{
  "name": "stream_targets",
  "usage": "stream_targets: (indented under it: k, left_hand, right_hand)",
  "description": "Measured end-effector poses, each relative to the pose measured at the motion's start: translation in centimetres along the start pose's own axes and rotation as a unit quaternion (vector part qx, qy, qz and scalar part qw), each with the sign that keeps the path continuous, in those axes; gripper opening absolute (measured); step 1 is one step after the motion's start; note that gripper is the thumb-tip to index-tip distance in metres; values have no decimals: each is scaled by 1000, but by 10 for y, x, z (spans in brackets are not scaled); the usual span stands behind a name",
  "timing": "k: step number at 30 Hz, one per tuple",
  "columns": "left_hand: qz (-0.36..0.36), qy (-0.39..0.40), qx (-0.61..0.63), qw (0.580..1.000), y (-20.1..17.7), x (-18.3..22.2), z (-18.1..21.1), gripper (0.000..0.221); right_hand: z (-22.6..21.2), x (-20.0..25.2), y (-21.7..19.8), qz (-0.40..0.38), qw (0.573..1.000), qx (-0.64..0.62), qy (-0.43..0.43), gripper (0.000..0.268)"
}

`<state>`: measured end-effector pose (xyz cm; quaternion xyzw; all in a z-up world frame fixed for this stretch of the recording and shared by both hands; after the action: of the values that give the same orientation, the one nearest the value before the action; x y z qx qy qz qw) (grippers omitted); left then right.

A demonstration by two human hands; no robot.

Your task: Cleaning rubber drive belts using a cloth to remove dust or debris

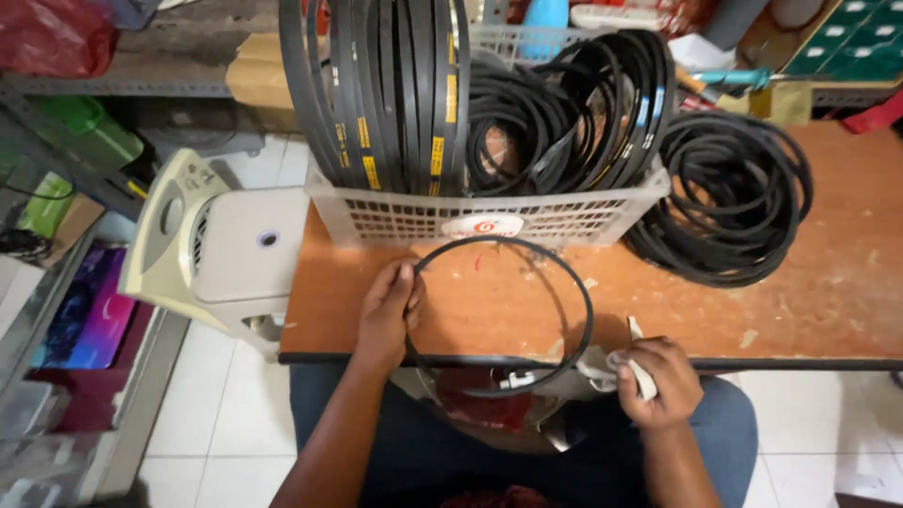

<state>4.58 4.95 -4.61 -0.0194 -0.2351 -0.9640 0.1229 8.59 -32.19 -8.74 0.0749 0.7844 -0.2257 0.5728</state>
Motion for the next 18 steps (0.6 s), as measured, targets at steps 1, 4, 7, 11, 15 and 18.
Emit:
stream_targets:
  k: [1, 4, 7, 11, 15, 18]
  left_hand:
    - [23, 19, -15, 999, -3, -4, -8, 28]
    - [34, 57, -45, 997, 15, 1, 7, 24]
    - [18, 118, -64, 991, 48, 13, 41, 23]
    - [-21, 236, -181, 954, 87, 33, 102, 17]
    - [-49, 314, -297, 901, 118, 38, 156, 14]
    - [-144, 347, -364, 852, 135, 28, 162, 13]
  right_hand:
    - [1, -2, -3, 12, 1000, 11, -14, 30]
    - [6, -19, 9, 99, 993, -35, 56, 47]
    - [21, -22, 18, 167, 971, -97, 143, 53]
    - [3, -37, 28, 77, 986, -77, 128, 59]
    - [-6, -48, 23, 49, 994, -44, 88, 53]
    - [-5, -49, 22, 43, 994, -57, 83, 50]
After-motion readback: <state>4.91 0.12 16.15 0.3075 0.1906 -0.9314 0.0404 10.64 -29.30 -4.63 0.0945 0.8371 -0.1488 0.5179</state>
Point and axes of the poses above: each hand's wrist, its own x-axis away from the middle knuckle, its own y-axis out of the palm, z = x × y, the point moved 3 cm from there along -x, towards the middle knuckle, and after that the axes turned 9 degrees about -y, right-handed, at the moved point
